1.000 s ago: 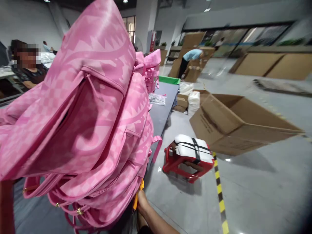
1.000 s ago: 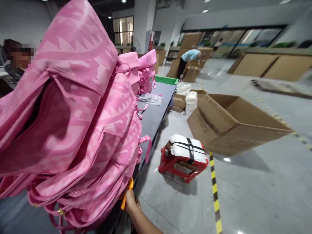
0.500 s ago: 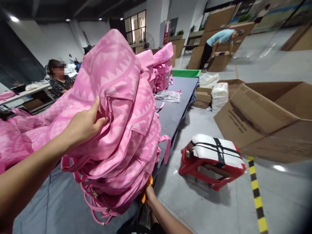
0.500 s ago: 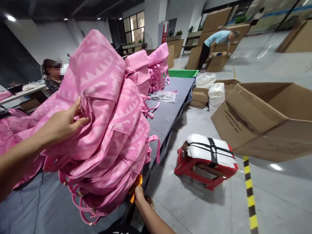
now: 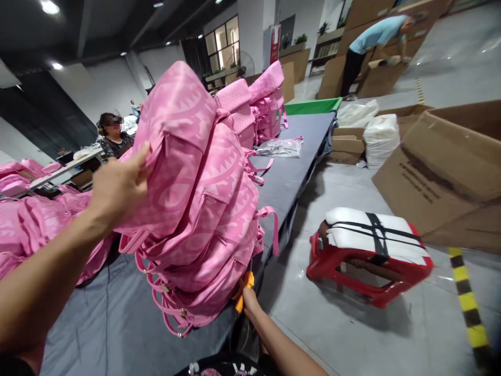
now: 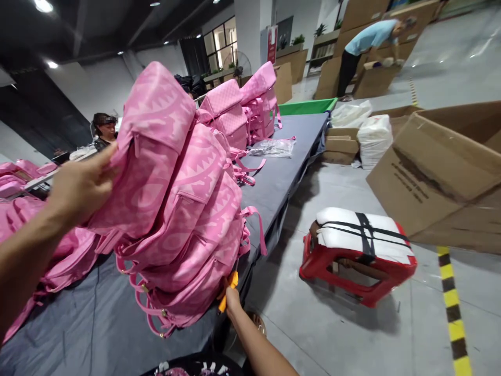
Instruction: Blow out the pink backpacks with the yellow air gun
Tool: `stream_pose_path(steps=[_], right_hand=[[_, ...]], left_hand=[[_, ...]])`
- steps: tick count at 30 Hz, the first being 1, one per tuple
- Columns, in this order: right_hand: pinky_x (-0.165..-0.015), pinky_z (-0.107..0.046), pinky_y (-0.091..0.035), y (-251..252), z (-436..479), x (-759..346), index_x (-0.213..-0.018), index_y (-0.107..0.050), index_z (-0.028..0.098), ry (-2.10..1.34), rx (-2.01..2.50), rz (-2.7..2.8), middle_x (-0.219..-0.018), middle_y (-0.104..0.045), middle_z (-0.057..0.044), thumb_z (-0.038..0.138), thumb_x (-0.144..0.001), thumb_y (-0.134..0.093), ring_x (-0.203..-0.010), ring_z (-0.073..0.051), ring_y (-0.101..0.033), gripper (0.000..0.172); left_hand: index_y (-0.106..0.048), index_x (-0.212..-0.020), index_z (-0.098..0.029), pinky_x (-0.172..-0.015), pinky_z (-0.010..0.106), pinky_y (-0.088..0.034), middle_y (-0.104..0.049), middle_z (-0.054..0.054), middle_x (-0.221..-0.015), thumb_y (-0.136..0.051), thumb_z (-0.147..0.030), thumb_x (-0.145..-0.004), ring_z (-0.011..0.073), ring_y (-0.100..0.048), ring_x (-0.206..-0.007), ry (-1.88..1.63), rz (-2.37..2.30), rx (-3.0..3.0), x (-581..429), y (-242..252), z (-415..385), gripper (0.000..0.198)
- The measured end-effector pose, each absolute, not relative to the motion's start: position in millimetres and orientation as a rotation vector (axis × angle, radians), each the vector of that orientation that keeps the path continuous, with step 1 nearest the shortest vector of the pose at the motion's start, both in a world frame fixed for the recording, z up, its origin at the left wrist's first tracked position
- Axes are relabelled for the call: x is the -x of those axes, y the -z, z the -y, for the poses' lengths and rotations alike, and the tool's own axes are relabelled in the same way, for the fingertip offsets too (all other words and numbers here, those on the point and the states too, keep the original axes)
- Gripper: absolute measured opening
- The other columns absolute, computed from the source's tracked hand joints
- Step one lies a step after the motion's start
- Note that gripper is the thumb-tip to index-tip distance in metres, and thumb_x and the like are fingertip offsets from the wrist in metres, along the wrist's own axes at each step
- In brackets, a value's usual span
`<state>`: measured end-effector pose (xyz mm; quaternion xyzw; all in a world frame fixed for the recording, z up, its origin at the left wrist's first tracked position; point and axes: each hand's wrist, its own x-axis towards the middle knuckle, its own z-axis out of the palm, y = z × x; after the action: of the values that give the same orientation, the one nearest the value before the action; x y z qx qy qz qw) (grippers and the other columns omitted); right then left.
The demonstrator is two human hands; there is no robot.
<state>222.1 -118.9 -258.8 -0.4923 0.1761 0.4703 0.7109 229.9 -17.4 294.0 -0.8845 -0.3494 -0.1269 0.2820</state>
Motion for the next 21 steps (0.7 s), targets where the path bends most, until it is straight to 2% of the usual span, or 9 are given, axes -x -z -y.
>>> stream_pose_path(steps=[3,5,7,9,12,14,17,19,21], right_hand=[[-0.044,-0.027,-0.048,264.2,127.6,-222.4,-0.082,-0.060,0.020,-1.060,1.060,-0.395,-0.062,-0.065,-0.003,0.060,-0.058,-0.080,-0.057,-0.023,-0.066,0.051],[-0.047,-0.028,-0.050,268.9,134.7,-222.1,-0.087,-0.060,0.019,-1.070,1.032,-0.418,-0.070,-0.070,-0.006,0.058,-0.056,-0.081,-0.063,-0.024,-0.070,0.053],[-0.047,-0.029,-0.050,272.6,139.5,-220.7,-0.089,-0.059,0.019,-1.095,1.006,-0.441,-0.069,-0.070,-0.006,0.055,-0.054,-0.081,-0.063,-0.026,-0.070,0.055],[-0.048,-0.029,-0.051,274.0,140.0,-217.6,-0.088,-0.058,0.020,-1.113,0.998,-0.438,-0.064,-0.068,-0.004,0.053,-0.053,-0.081,-0.059,-0.025,-0.069,0.053],[-0.055,-0.029,-0.055,271.5,135.0,-211.6,-0.089,-0.055,0.021,-1.102,1.029,-0.393,-0.063,-0.066,0.001,0.051,-0.055,-0.079,-0.059,-0.021,-0.068,0.051],[-0.058,-0.028,-0.056,267.4,131.7,-208.4,-0.090,-0.055,0.022,-1.100,1.066,-0.368,-0.065,-0.066,0.001,0.050,-0.057,-0.077,-0.063,-0.021,-0.069,0.049],[-0.055,-0.030,-0.056,260.0,132.3,-207.3,-0.087,-0.055,0.022,-1.117,1.138,-0.333,-0.067,-0.069,-0.002,0.054,-0.058,-0.074,-0.070,-0.026,-0.072,0.047],[-0.052,-0.031,-0.055,256.9,139.1,-210.3,-0.087,-0.056,0.023,-1.125,1.179,-0.312,-0.069,-0.070,-0.003,0.056,-0.056,-0.073,-0.073,-0.029,-0.073,0.048],[-0.050,-0.030,-0.054,257.1,153.6,-218.3,-0.088,-0.057,0.023,-1.088,1.213,-0.322,-0.072,-0.072,-0.004,0.056,-0.052,-0.074,-0.074,-0.030,-0.073,0.052]], left_hand=[[-0.056,-0.141,-0.027,-0.102,0.029,-0.047,-0.066,0.000,-0.134,-0.052,-0.039,-0.093,0.0169,-0.066,-0.114,0.666,0.676,2.738,-230.4,-323.4,39.4,0.050],[-0.061,-0.135,-0.025,-0.105,0.028,-0.045,-0.065,-0.004,-0.135,-0.056,-0.040,-0.091,0.0163,-0.064,-0.117,0.674,0.530,2.962,-233.5,-331.1,56.4,0.047],[-0.062,-0.133,-0.023,-0.103,0.030,-0.047,-0.068,-0.005,-0.130,-0.055,-0.040,-0.092,0.0170,-0.066,-0.113,0.651,0.439,3.050,-240.0,-329.3,72.2,0.045],[-0.063,-0.132,-0.022,-0.100,0.033,-0.050,-0.071,-0.002,-0.121,-0.053,-0.037,-0.095,0.0189,-0.069,-0.106,0.565,0.439,2.978,-249.6,-319.6,84.8,0.041],[-0.057,-0.137,-0.018,-0.089,0.039,-0.055,-0.074,0.008,-0.106,-0.055,-0.027,-0.094,0.0248,-0.071,-0.097,0.237,0.499,2.848,-264.9,-300.0,93.2,0.044],[-0.053,-0.139,-0.016,-0.087,0.038,-0.055,-0.074,0.012,-0.108,-0.058,-0.025,-0.091,0.0263,-0.070,-0.101,0.130,0.484,2.922,-269.5,-293.8,90.8,0.048],[-0.060,-0.130,-0.021,-0.092,0.037,-0.052,-0.069,0.003,-0.126,-0.052,-0.044,-0.092,0.0271,-0.063,-0.118,0.163,0.420,3.198,-259.1,-305.1,76.9,0.045],[-0.065,-0.122,-0.022,-0.091,0.040,-0.050,-0.065,-0.005,-0.132,-0.038,-0.060,-0.091,0.0317,-0.058,-0.124,0.218,0.477,3.341,-239.8,-318.2,58.3,0.056],[-0.066,-0.121,-0.022,-0.093,0.042,-0.048,-0.063,-0.005,-0.136,-0.032,-0.066,-0.089,0.0349,-0.052,-0.129,0.481,0.708,3.353,-214.3,-322.9,27.1,0.064]])
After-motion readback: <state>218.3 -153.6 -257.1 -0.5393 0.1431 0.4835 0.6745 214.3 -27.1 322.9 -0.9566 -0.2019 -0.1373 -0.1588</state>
